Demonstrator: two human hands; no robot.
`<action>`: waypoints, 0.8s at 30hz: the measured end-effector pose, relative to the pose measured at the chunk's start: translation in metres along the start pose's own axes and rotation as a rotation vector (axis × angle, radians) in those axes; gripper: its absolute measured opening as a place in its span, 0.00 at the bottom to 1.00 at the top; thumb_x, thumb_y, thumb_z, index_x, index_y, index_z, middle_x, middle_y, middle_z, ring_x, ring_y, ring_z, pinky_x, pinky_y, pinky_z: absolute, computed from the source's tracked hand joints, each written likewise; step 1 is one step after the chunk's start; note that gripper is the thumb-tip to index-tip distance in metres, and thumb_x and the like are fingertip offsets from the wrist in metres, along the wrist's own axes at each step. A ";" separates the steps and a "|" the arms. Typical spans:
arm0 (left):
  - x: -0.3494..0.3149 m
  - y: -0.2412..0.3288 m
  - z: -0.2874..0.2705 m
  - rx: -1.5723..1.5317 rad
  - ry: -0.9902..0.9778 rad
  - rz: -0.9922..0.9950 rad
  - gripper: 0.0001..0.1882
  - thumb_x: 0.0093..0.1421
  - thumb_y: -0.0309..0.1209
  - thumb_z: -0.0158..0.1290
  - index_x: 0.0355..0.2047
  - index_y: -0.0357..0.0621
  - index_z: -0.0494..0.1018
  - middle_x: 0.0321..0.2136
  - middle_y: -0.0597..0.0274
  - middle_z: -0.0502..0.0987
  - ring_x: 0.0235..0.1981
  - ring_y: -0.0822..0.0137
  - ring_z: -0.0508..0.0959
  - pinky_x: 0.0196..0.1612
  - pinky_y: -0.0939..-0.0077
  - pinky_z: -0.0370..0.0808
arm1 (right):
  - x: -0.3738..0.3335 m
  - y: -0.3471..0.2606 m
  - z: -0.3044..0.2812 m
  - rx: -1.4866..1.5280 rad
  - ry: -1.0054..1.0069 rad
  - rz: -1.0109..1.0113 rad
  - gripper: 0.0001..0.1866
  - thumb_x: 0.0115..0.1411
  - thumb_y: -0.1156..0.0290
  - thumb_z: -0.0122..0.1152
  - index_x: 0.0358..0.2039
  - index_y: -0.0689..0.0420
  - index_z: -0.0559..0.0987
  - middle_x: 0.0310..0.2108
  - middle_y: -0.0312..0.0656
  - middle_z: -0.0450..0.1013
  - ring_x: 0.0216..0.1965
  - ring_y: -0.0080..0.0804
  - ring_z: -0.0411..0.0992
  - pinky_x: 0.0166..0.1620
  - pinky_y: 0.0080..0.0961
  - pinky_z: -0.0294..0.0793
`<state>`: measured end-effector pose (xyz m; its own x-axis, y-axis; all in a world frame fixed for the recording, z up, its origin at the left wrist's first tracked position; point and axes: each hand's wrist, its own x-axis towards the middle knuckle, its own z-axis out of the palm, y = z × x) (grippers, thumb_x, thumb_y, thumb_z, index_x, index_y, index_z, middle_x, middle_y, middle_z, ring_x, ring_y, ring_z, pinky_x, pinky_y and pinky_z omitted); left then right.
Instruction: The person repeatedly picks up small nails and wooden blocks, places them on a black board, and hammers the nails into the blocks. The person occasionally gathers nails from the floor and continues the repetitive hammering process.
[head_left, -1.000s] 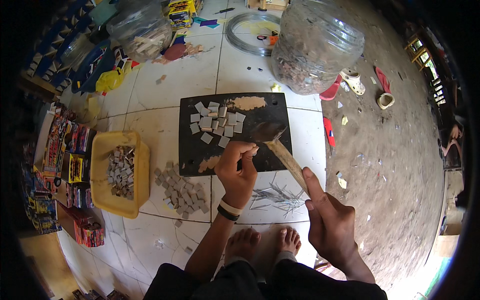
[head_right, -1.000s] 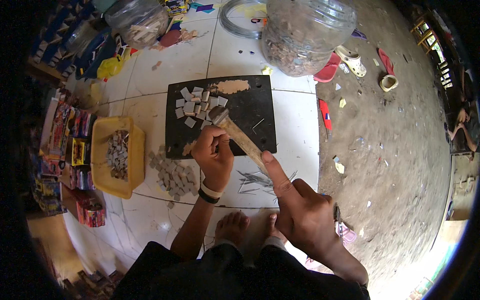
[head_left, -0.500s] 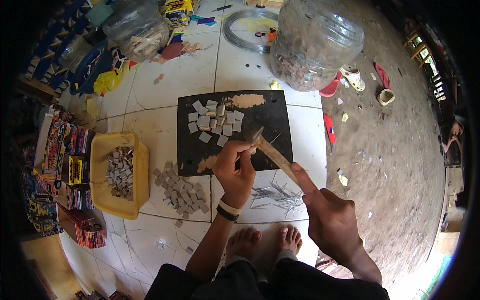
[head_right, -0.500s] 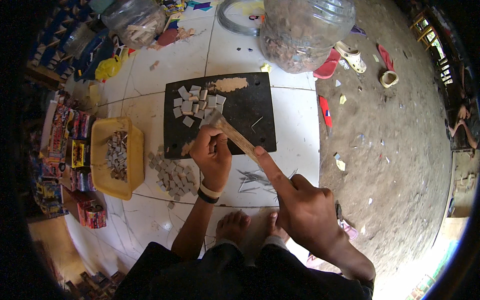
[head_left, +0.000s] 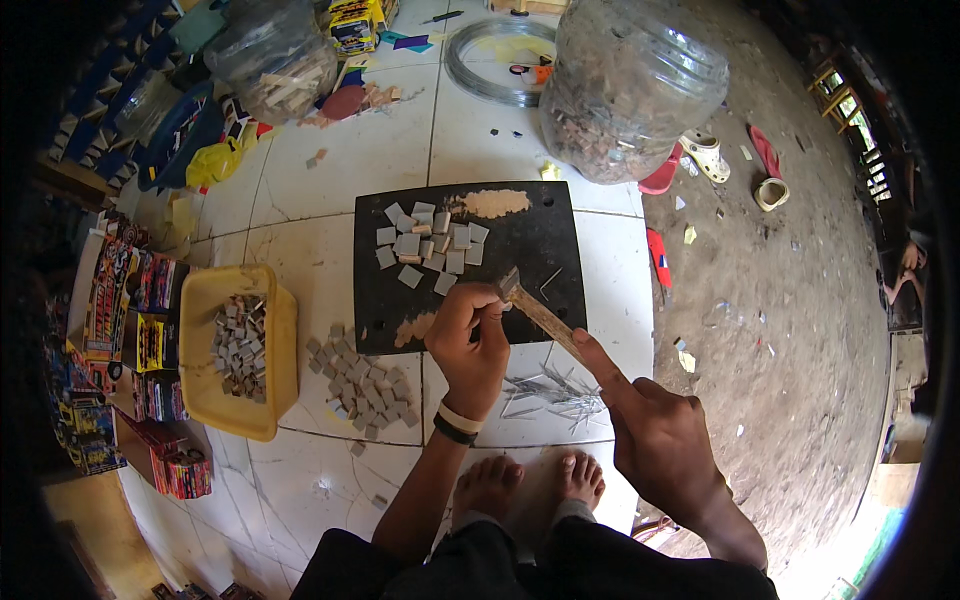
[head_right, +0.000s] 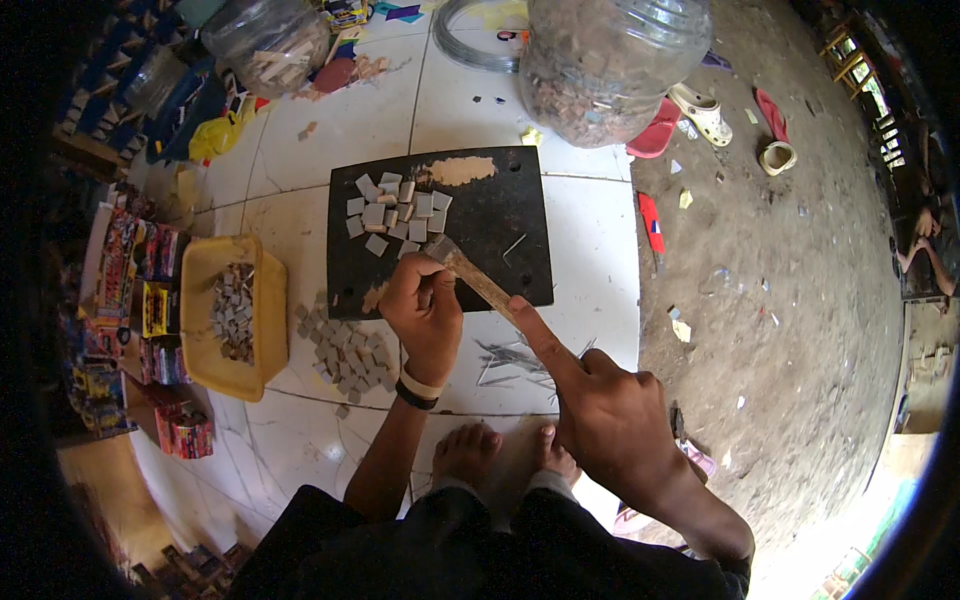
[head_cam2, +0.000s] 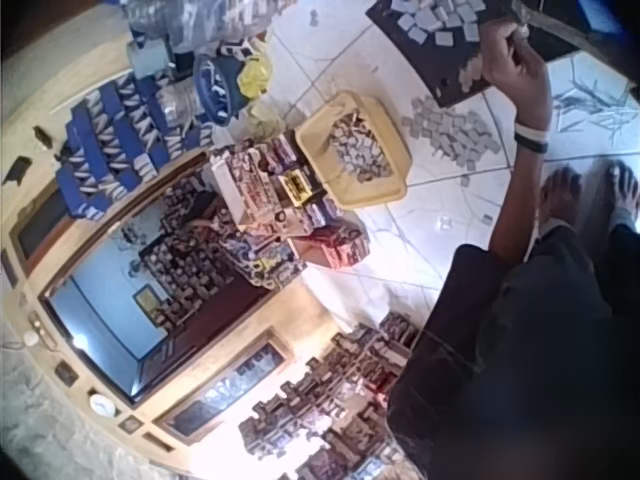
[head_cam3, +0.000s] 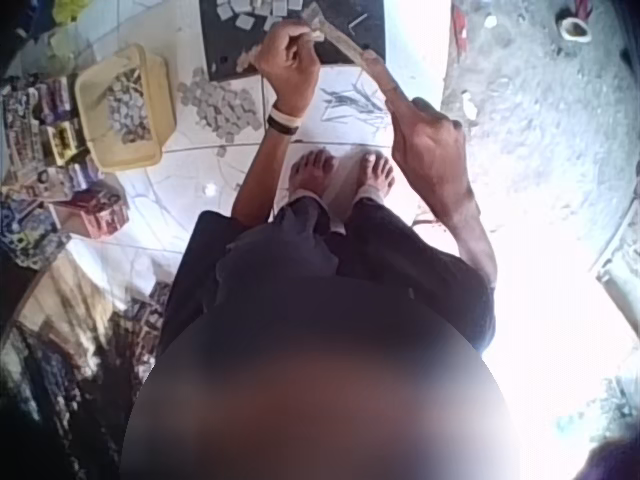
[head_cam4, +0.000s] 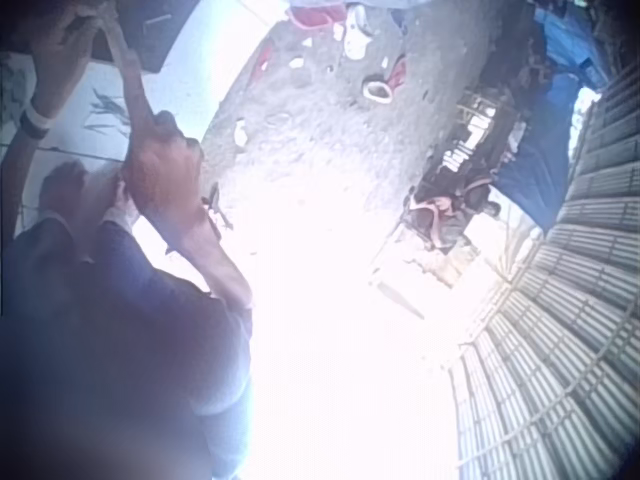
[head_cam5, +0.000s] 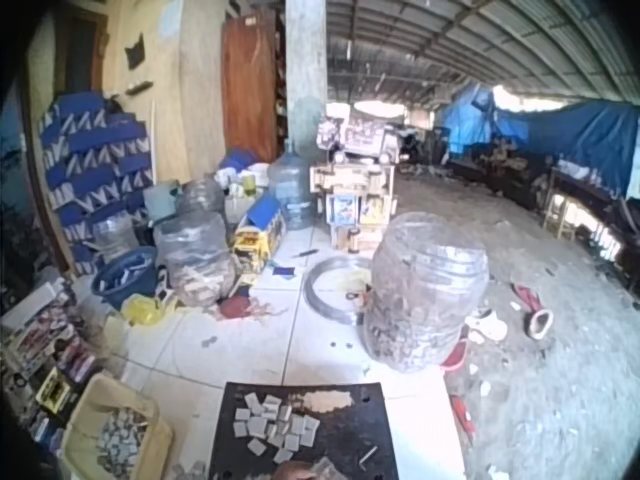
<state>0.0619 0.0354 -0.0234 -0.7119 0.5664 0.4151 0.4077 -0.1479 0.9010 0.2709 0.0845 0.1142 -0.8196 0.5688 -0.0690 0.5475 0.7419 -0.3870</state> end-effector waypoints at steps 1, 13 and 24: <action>0.000 0.000 0.000 0.011 0.001 0.012 0.05 0.66 0.15 0.59 0.36 0.37 0.77 0.33 0.61 0.83 0.31 0.73 0.82 0.33 0.80 0.77 | 0.000 -0.001 0.000 0.070 0.045 -0.023 0.53 0.53 0.80 0.64 0.80 0.41 0.61 0.20 0.42 0.70 0.16 0.41 0.74 0.22 0.46 0.78; -0.001 -0.001 0.001 -0.002 0.000 -0.001 0.05 0.67 0.14 0.59 0.37 0.38 0.78 0.34 0.62 0.83 0.33 0.74 0.83 0.32 0.83 0.77 | 0.005 -0.001 -0.004 0.165 0.097 -0.031 0.51 0.54 0.82 0.63 0.79 0.43 0.63 0.20 0.44 0.72 0.17 0.44 0.77 0.24 0.48 0.79; 0.001 0.009 -0.063 -0.121 0.002 -0.119 0.03 0.72 0.20 0.57 0.44 0.36 0.79 0.40 0.57 0.85 0.37 0.71 0.83 0.43 0.79 0.80 | 0.031 0.038 0.036 0.450 0.260 0.044 0.28 0.73 0.77 0.58 0.73 0.52 0.72 0.23 0.50 0.78 0.22 0.39 0.78 0.29 0.37 0.78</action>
<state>0.0288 -0.0163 -0.0071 -0.7525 0.5837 0.3049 0.2488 -0.1766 0.9523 0.2601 0.1181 0.0646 -0.6972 0.7077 0.1144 0.4068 0.5220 -0.7497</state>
